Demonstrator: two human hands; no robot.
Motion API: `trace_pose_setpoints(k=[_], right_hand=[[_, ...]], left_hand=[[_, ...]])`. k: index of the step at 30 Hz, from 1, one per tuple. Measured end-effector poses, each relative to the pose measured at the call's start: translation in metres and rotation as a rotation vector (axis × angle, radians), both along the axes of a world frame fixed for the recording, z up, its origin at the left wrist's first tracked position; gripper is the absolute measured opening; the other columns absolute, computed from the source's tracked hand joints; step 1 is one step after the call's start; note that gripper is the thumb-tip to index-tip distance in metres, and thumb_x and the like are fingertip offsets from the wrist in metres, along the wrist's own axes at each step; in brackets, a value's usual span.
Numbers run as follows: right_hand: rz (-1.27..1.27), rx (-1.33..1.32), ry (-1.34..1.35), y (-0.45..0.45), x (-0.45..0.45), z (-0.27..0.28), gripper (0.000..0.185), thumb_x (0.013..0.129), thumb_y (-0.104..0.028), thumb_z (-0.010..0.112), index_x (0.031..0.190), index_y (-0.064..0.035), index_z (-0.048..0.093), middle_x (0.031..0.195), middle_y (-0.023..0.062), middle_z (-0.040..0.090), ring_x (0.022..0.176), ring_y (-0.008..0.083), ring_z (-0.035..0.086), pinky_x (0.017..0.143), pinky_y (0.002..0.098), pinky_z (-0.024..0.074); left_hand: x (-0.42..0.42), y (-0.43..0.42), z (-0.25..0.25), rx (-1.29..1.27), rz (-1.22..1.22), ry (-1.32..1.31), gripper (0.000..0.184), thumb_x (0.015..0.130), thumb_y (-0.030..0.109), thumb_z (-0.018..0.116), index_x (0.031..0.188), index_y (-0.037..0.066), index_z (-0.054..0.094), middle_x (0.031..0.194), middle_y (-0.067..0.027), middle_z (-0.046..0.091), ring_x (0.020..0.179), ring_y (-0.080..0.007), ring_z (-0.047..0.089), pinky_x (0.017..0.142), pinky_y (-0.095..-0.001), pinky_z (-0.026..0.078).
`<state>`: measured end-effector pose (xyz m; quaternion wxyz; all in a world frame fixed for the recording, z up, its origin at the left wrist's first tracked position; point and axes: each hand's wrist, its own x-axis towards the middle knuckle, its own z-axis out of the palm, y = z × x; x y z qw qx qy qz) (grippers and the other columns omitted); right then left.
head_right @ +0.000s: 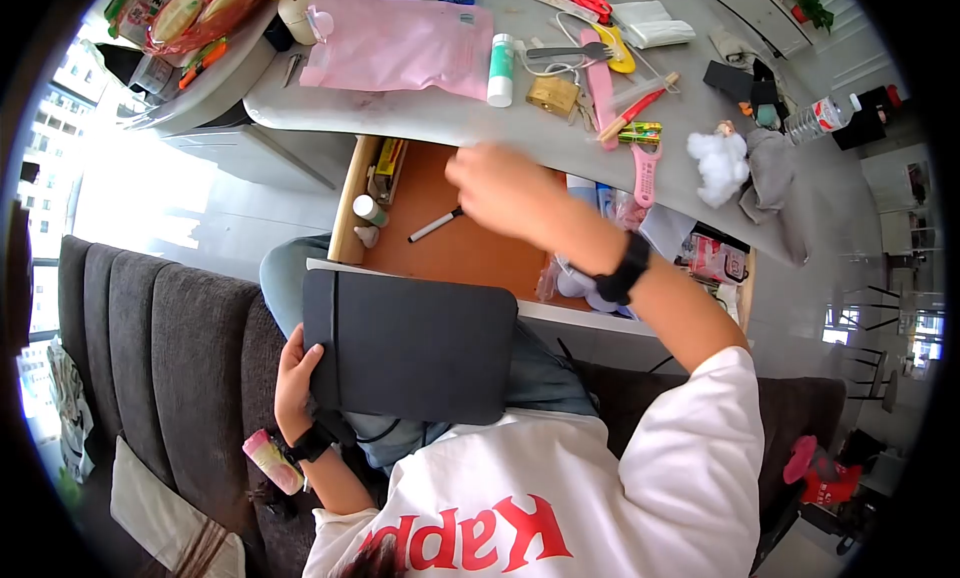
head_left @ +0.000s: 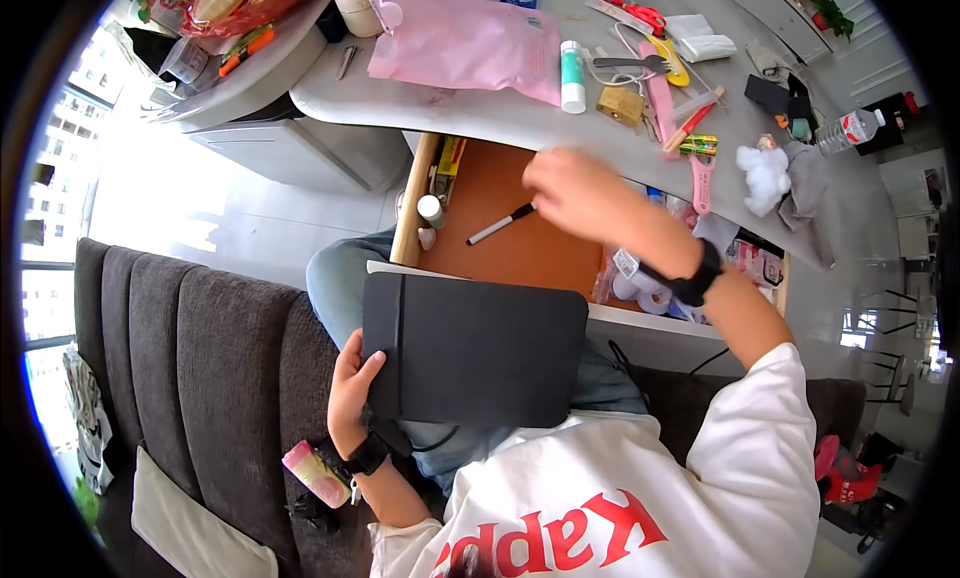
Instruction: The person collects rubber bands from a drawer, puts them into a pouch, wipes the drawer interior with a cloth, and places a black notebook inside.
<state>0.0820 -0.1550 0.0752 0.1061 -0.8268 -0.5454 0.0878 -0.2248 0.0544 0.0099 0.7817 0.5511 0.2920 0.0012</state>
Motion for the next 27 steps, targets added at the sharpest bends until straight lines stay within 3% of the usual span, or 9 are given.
trace_pose_setpoints(k=[5, 8, 12, 14, 16, 19, 23, 26, 27], right_hand=[[0.262, 0.043, -0.223, 0.015, -0.012, -0.099, 0.013, 0.068, -0.007, 0.06, 0.079, -0.0024, 0.056, 0.082, 0.0088, 0.057, 0.082, 0.0253, 0.056, 0.078, 0.0339, 0.0442], [0.242, -0.158, -0.241, 0.011, -0.007, -0.114, 0.014, 0.068, -0.009, 0.062, 0.078, -0.0027, 0.056, 0.079, 0.0078, 0.057, 0.082, 0.0254, 0.057, 0.077, 0.0339, 0.0444], [0.074, -0.041, -0.078, -0.008, -0.014, -0.043, 0.014, 0.068, -0.009, 0.062, 0.079, -0.0031, 0.056, 0.08, 0.0091, 0.057, 0.076, 0.0277, 0.057, 0.072, 0.0363, 0.0455], [-0.066, 0.098, -0.057, -0.015, -0.015, 0.006, 0.015, 0.068, -0.009, 0.062, 0.08, -0.003, 0.056, 0.08, 0.0104, 0.057, 0.073, 0.0289, 0.057, 0.068, 0.0377, 0.0458], [-0.254, 0.297, -0.211, -0.028, -0.005, 0.042, 0.014, 0.068, -0.009, 0.061, 0.079, -0.0023, 0.056, 0.079, 0.012, 0.057, 0.075, 0.0307, 0.058, 0.066, 0.0401, 0.0466], [-0.41, 0.318, -0.39, -0.05, 0.043, 0.059, 0.014, 0.07, -0.008, 0.062, 0.082, -0.0028, 0.057, 0.078, 0.0115, 0.056, 0.073, 0.0306, 0.057, 0.066, 0.0409, 0.0463], [-0.428, 0.123, -0.519, -0.064, 0.1, 0.04, 0.017, 0.071, -0.008, 0.062, 0.086, -0.001, 0.058, 0.079, 0.012, 0.057, 0.074, 0.0312, 0.057, 0.068, 0.0416, 0.0464], [-0.322, 0.377, -0.689, -0.041, 0.086, 0.038, 0.018, 0.076, -0.01, 0.059, 0.093, -0.0036, 0.057, 0.083, 0.013, 0.058, 0.077, 0.0335, 0.058, 0.071, 0.0419, 0.046], [-0.289, 0.447, -0.525, -0.027, 0.07, 0.037, 0.018, 0.076, -0.01, 0.058, 0.092, -0.0031, 0.056, 0.088, 0.0135, 0.058, 0.082, 0.0333, 0.057, 0.073, 0.0413, 0.046]], left_hand=[[0.0, 0.002, 0.0, 0.0, -0.007, 0.01, 0.031, 0.087, 0.0, 0.05, 0.117, -0.004, 0.045, 0.103, -0.0058, 0.057, 0.091, -0.0094, 0.056, 0.081, -0.021, 0.045], [0.0, 0.0, 0.007, 0.16, -0.033, 0.029, 0.036, 0.088, 0.002, 0.051, 0.121, -0.006, 0.042, 0.106, -0.0076, 0.057, 0.092, -0.0106, 0.055, 0.082, -0.0218, 0.044], [-0.002, -0.009, 0.023, 0.627, -0.133, 0.137, 0.05, 0.087, 0.011, 0.056, 0.129, -0.008, 0.035, 0.108, -0.014, 0.056, 0.094, -0.0123, 0.055, 0.085, -0.0229, 0.043], [0.011, -0.025, 0.063, 0.689, -0.219, 0.374, 0.059, 0.085, 0.018, 0.059, 0.132, -0.006, 0.032, 0.117, -0.0213, 0.05, 0.103, -0.0224, 0.053, 0.091, -0.0264, 0.04], [0.011, -0.035, 0.071, 0.804, -0.245, 0.411, 0.059, 0.085, 0.02, 0.059, 0.131, -0.004, 0.034, 0.123, -0.0238, 0.046, 0.11, -0.0293, 0.05, 0.094, -0.0303, 0.038], [0.002, -0.046, 0.059, 1.364, -0.339, 0.311, 0.056, 0.084, 0.02, 0.059, 0.13, -0.002, 0.037, 0.128, -0.0232, 0.042, 0.116, -0.0361, 0.044, 0.097, -0.0362, 0.036], [0.021, -0.051, 0.082, 1.242, -0.335, 0.201, 0.054, 0.082, 0.015, 0.06, 0.129, 0.001, 0.039, 0.131, -0.0177, 0.042, 0.12, -0.0349, 0.041, 0.099, -0.0371, 0.035], [0.037, -0.05, 0.092, 1.237, -0.377, 0.14, 0.053, 0.082, 0.014, 0.06, 0.129, 0.001, 0.039, 0.13, -0.0172, 0.043, 0.12, -0.0341, 0.042, 0.099, -0.0363, 0.035], [0.044, -0.05, 0.093, 1.246, -0.374, 0.097, 0.051, 0.082, 0.017, 0.059, 0.127, 0.0, 0.041, 0.124, -0.0173, 0.047, 0.115, -0.0336, 0.045, 0.095, -0.0384, 0.038]])
